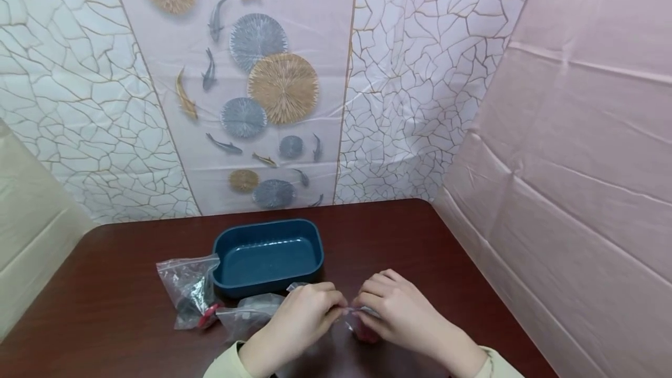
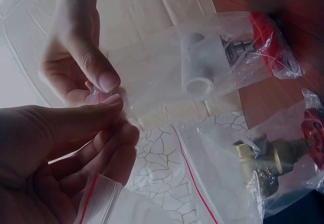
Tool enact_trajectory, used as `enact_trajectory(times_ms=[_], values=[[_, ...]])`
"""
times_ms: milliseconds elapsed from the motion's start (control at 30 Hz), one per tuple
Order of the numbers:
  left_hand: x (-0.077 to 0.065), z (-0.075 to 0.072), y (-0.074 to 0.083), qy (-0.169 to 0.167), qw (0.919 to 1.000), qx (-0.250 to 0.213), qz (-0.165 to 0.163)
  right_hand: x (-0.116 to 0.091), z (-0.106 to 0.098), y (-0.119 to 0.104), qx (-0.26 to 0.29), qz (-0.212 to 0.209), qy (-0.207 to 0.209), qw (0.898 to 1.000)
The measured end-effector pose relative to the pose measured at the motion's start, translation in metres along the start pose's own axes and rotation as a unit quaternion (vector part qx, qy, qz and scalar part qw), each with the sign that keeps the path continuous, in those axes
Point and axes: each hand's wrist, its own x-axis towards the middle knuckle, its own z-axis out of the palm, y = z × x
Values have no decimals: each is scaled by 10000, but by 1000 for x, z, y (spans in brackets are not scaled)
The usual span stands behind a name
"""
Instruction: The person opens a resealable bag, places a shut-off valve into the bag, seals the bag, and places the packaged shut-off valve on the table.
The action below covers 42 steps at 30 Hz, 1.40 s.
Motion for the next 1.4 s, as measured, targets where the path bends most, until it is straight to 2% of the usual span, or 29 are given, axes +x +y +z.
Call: enact_trajectory(times_ms=[267,567,767,1133,1200,1400], values=[[-3,1,-1,38,9994,304,142,3,6,-2,-213,-238,44,9995],[-4,-1,-3,-73,9997,69,205,3,5,-2,-365,-401,136,9984],[-5,-3,-3,-206,9996,-87,146,4,6,-3,-215,-374,159,9989],[-6,2,-2,-144,9990,90,416,5,9,-4,-441,-540,196,9974],[-7,2,-2,-142,9991,144,383,4,9,-3,-461,-544,215,9972],[-10,-4,-2,-252,9996,95,2,2,6,0,-391,-383,288,9981]])
